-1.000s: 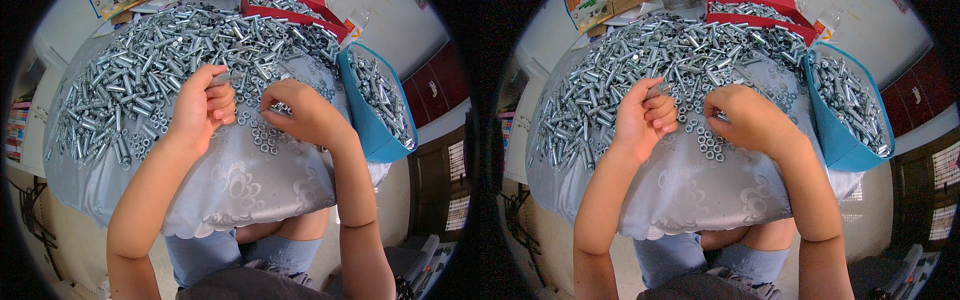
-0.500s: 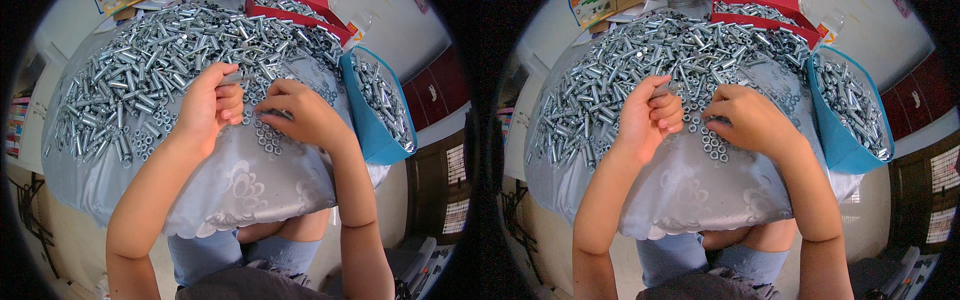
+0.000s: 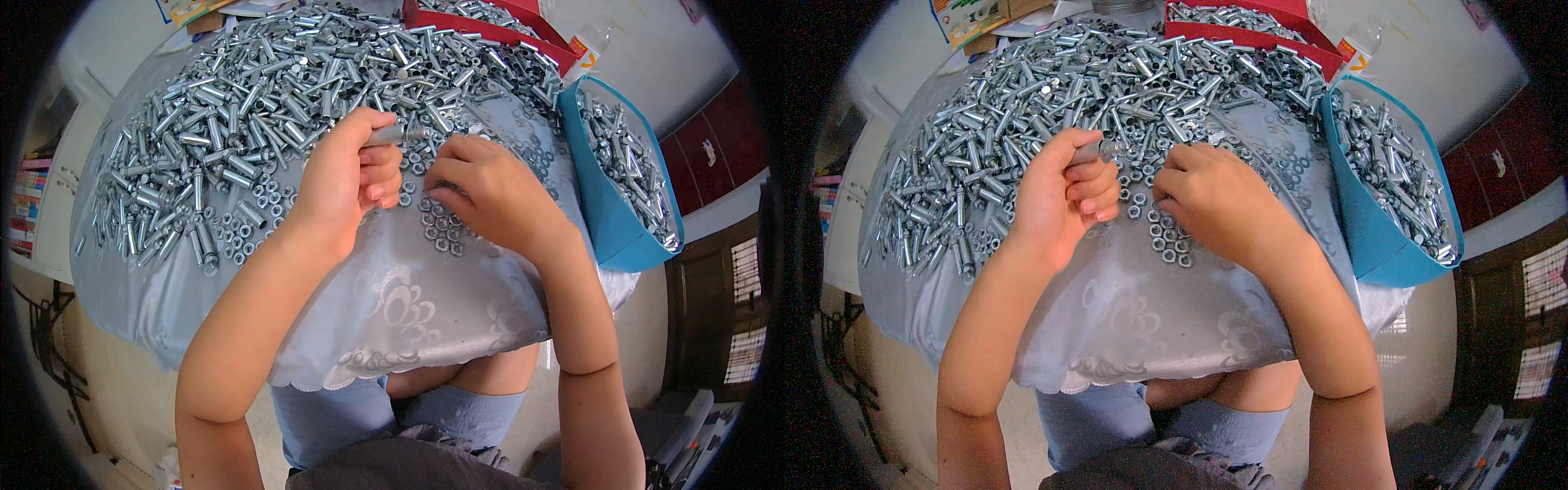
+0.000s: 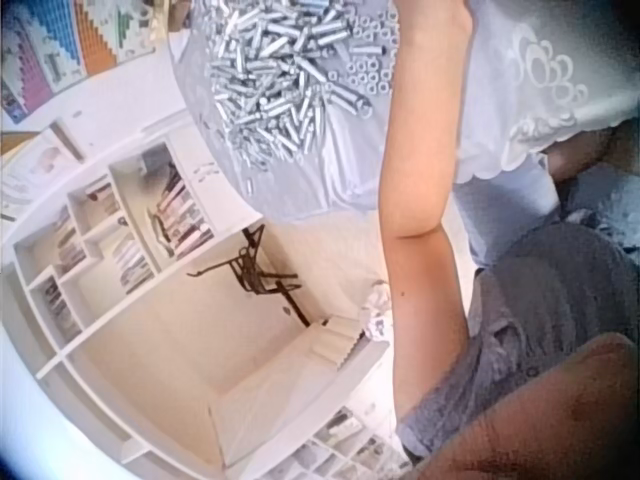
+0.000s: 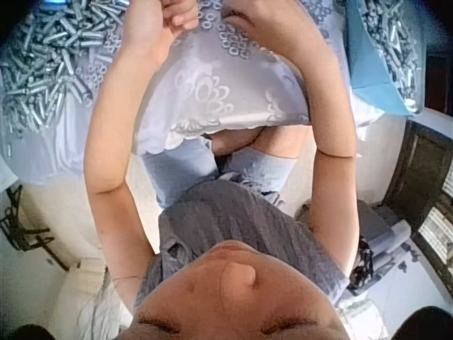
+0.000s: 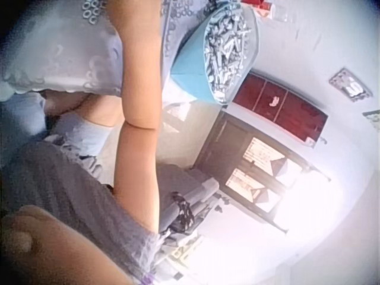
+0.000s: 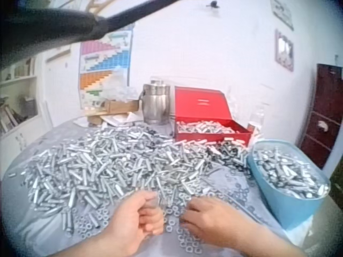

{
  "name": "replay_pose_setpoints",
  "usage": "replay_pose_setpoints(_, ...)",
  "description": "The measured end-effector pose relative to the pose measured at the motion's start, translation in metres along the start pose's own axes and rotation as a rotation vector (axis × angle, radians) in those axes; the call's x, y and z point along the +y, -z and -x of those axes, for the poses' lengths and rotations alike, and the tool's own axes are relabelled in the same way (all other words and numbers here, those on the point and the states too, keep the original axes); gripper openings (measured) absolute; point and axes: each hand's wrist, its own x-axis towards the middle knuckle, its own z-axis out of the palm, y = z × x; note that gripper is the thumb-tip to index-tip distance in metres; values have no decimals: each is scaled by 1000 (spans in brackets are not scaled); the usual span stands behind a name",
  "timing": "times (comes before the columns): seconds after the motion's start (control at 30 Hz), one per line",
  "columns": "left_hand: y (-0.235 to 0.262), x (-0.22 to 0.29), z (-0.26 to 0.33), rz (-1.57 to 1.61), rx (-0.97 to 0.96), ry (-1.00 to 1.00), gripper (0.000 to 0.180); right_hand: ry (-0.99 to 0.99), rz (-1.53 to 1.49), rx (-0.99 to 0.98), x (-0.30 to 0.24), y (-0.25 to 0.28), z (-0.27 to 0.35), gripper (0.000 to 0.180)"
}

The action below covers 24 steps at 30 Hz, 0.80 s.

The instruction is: The person sits at a table covered with a white cloth and manually assembles metal hardware. They pick up bolts and nuts from a large pile, thread the nuts onto the bolts by hand, and place the assembled units into a blue container. The process is repetitive and involves handling small metal parts one by one.

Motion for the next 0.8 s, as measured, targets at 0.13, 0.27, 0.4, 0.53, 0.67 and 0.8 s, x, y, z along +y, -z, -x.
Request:
replay_pose_setpoints(0.13,-2,-3,-1,-31,49,24,43,-118,-259,115,-5,0,-5,9)
replay_pose_setpoints(0.27,-1,-6,-3,-109,48,26,42,-392,-971,282,-12,-3,-8,10)
replay_pose_setpoints(0.4,-1,-7,-4,-136,60,32,42,-423,-1175,232,-15,4,-9,12)
replay_pose_setpoints(0.53,-1,-6,-5,-114,82,28,41,-409,-1261,205,-12,7,-9,12)
replay_pose_setpoints(0.67,1,-6,-5,-115,67,23,41,-392,-1252,242,-12,8,-9,11)
replay_pose_setpoints(0.8,1,-6,-5,-129,34,17,41,-420,-1230,243,-12,8,-9,12)
